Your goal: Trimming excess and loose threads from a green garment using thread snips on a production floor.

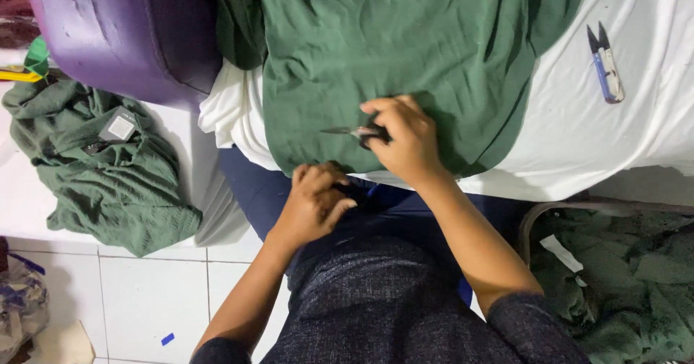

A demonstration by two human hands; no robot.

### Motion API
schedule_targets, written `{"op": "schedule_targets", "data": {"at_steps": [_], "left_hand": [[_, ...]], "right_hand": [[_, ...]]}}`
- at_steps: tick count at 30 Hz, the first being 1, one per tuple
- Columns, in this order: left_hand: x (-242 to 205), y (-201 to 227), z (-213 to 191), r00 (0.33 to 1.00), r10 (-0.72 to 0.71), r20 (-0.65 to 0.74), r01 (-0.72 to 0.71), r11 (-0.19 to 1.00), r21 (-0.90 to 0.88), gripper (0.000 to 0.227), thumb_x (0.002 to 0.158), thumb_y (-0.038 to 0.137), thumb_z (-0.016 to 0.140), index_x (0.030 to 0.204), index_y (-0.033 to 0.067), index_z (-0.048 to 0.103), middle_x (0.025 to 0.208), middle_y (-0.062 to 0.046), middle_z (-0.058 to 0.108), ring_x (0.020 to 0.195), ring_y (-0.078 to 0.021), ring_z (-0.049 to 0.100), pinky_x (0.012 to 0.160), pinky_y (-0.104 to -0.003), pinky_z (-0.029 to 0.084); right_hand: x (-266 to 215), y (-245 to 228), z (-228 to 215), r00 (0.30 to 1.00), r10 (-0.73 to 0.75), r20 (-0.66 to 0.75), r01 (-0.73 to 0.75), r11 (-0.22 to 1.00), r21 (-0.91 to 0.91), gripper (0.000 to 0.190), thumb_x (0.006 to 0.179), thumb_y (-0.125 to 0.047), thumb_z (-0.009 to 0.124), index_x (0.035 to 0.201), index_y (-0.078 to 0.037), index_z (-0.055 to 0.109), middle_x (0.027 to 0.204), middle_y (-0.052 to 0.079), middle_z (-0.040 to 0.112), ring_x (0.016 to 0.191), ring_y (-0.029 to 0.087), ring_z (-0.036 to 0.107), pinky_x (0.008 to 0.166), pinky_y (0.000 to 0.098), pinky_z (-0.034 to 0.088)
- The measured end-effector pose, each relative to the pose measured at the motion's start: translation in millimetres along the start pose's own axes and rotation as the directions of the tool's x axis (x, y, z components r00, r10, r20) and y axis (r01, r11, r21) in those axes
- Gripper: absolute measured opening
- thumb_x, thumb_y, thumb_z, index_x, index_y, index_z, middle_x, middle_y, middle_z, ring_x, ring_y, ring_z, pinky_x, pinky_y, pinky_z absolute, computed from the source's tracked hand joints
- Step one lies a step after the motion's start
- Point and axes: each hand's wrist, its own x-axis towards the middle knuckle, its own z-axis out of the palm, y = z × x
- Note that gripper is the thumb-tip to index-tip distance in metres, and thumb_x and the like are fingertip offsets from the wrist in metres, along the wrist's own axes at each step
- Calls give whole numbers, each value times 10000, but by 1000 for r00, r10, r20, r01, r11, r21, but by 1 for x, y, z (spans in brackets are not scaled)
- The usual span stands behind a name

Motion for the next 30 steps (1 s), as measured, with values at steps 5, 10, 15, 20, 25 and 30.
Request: {"op": "schedule_targets", "data": {"at_steps": [5,10,15,20,25,30], "left_hand": [[15,-29,-8,979,-110,-169,112,994,2,85,950,135,719,877,132,674,896,-39,665,859,-302,643,792,-417,476],[66,-34,-9,978,-38,-204,65,990,128,440,918,208,794,1306,53,656,1139,-166,610,1123,-425,596,952,-499,450],[77,-4,29,983,150,-108,-148,989,29,234,917,296,780,926,80,691,1097,-149,653,1161,-460,596,929,-561,459],[61,-7,56,972,172,-161,-185,981,-64,260,951,305,729,767,154,624,886,-10,652,964,-291,650,853,-452,476],[107,-5,21,964,138,-226,-138,990,19,36,1003,32,588,1009,28,623,970,-123,629,904,-331,626,820,-423,416],[150,-27,16,956,105,-275,-99,994,35,176,968,16,628,1143,23,622,1075,-124,639,1000,-349,617,884,-448,462]], "right_hand": [[-16,2,12,989,-145,-5,142,979,-147,341,685,57,774,784,-137,511,882,15,699,760,276,648,678,386,527],[-43,-51,-49,837,209,506,-366,901,232,416,611,-53,881,724,-94,483,662,106,680,646,370,699,589,427,518],[-50,-11,-70,939,344,19,-344,933,103,382,738,-26,868,784,-95,495,880,52,759,817,278,745,720,337,552],[10,20,-77,901,292,-320,-339,935,-101,426,836,-10,935,862,-63,513,890,71,767,768,267,747,658,300,561],[73,50,-39,974,82,-209,-123,974,-189,398,769,87,785,896,-49,433,1111,61,738,947,300,650,775,436,533],[68,80,-9,926,264,-270,-336,903,-267,335,814,-83,810,835,-116,477,747,62,582,749,356,639,595,486,494]]}}
